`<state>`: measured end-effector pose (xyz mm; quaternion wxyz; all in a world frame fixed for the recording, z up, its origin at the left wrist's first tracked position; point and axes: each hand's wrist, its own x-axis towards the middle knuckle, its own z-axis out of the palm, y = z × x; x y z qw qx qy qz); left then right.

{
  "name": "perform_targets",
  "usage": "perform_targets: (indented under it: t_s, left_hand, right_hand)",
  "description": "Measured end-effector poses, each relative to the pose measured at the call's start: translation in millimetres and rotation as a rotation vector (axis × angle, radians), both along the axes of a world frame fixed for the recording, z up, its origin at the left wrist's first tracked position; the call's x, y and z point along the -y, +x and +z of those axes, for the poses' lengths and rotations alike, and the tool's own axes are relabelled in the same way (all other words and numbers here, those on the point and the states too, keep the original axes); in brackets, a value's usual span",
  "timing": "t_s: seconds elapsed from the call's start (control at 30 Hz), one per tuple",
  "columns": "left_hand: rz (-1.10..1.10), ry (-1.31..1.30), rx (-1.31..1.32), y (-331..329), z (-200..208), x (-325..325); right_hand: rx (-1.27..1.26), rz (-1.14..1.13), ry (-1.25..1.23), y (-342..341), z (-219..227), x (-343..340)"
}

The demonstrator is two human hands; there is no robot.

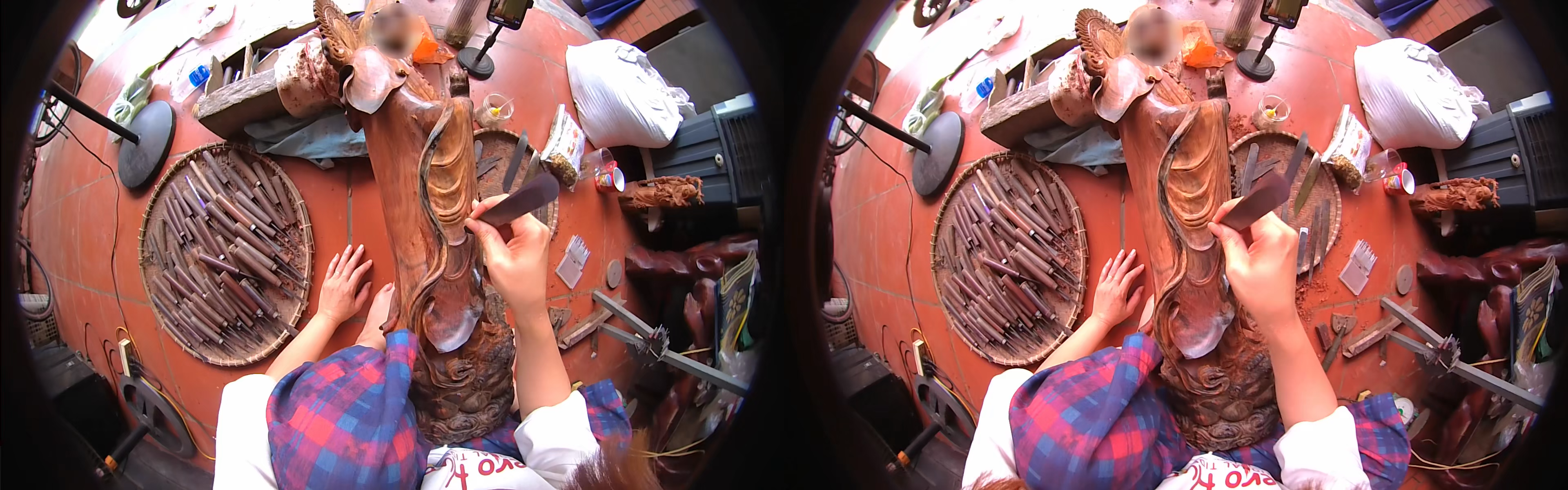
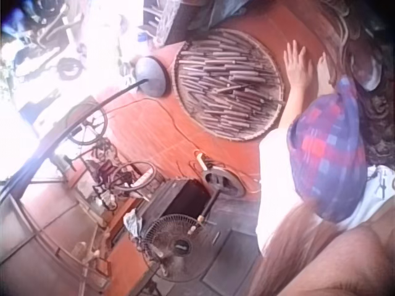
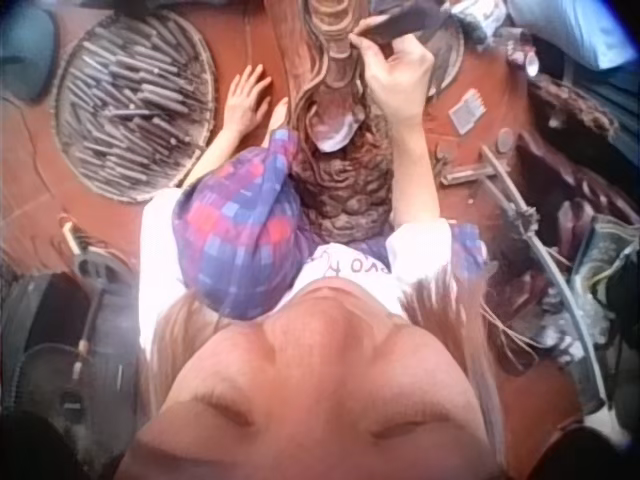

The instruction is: The person is carving a large, vertical wooden sculpture using a chisel. They hold the sculpture steady with their left hand while using the chisel in their right hand to refine the details of the carved surface. The person occasionally pauses to wipe away wood shavings and inspect the work.

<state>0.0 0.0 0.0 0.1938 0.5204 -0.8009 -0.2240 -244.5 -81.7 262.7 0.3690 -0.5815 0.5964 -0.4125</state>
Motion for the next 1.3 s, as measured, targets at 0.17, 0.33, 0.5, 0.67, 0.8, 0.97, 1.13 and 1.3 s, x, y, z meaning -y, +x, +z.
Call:
perform_targets:
  t_s: [0.17, 0.33, 0.5, 0.67, 0.8, 0.97, 1.13, 1.3]
  left_hand:
    - [-0.02, -0.026, -0.064, -3, 5, 2]
    - [0.006, -0.063, -0.053, 2, 4, -5]
    - [0.001, -0.065, 0.022, 3, 4, -4]
    - [-0.017, -0.06, 0.013, -4, 7, -8]
    - [-0.001, -0.045, 0.015, 1, 5, -3]
    - [-0.006, -0.051, 0.006, -3, 6, -6]
    - [-0.007, -0.05, 0.019, -1, 8, -4]
    - [-0.007, -0.052, 0.037, -2, 7, -4]
  right_hand:
    - [-0.13, 0.041, 0.042, -5, 9, -3]
    - [-0.073, 0.031, -0.051, 0, 9, -2]
    - [0.029, 0.026, -0.043, -3, 0, 1]
    - [0.166, -0.011, -0.021, -16, 5, -11]
    - [0.293, 0.09, 0.029, -21, 2, -11]
    - [0.37, 0.128, 0.044, -31, -19, -16]
    - [0.431, 0.112, 0.077, -30, -25, -15]
    - [0.456, 0.078, 0.076, -26, -26, -18]
